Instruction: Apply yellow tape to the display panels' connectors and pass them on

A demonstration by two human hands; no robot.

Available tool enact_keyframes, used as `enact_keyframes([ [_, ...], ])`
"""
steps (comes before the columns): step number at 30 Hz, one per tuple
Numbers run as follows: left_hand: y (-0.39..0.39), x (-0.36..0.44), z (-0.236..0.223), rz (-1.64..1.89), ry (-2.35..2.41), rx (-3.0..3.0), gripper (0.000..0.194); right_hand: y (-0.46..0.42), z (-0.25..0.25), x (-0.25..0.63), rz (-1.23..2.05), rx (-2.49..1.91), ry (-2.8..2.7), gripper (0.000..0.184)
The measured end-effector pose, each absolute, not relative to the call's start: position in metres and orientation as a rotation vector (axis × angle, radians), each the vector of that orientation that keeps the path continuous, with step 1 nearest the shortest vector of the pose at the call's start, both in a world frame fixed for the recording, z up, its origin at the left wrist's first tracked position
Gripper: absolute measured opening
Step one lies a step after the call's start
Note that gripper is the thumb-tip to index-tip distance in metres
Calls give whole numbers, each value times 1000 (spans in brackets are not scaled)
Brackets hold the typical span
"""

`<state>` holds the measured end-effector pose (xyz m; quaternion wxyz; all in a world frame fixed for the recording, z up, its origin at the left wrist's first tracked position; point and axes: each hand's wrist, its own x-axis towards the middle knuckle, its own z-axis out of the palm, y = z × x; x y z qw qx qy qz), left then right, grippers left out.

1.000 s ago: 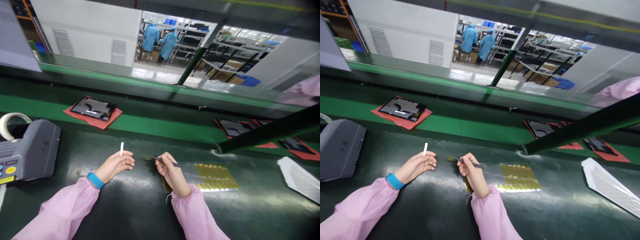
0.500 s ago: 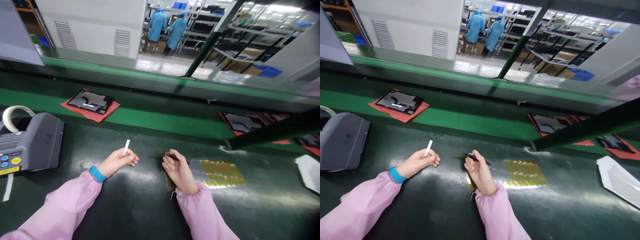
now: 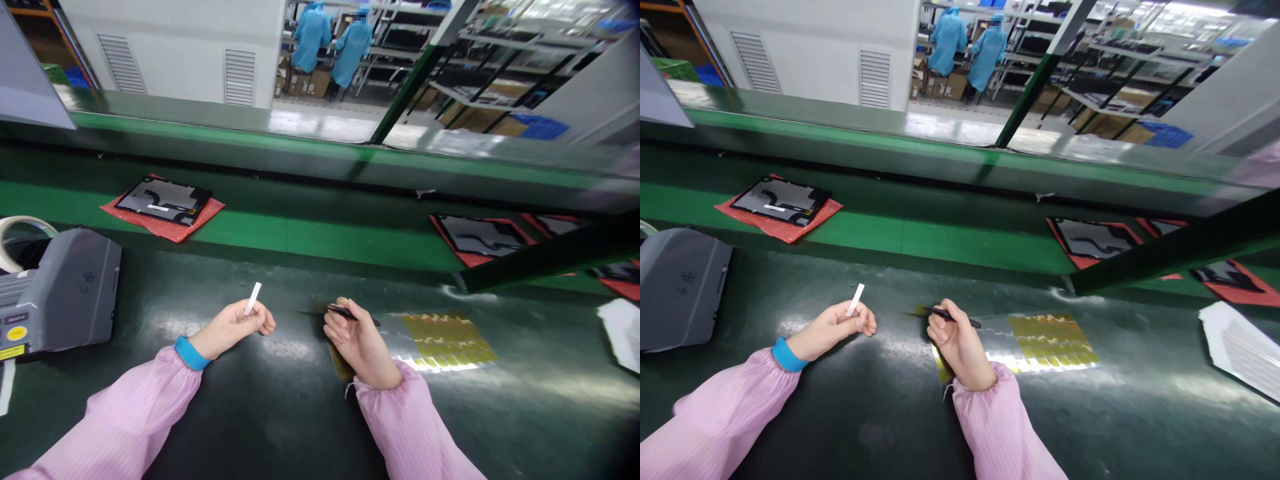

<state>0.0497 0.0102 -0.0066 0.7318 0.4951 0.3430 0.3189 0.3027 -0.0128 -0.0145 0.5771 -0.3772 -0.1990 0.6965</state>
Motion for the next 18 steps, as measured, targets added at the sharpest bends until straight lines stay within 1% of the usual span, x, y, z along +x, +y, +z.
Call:
enact_keyframes([
  [10, 10, 49, -8, 687, 734, 1123, 38, -12, -16, 303, 1622, -893, -477, 30],
  [18, 10, 50, -6, 702, 758, 1104, 36, -12, -16, 303, 1615, -901, -474, 29],
])
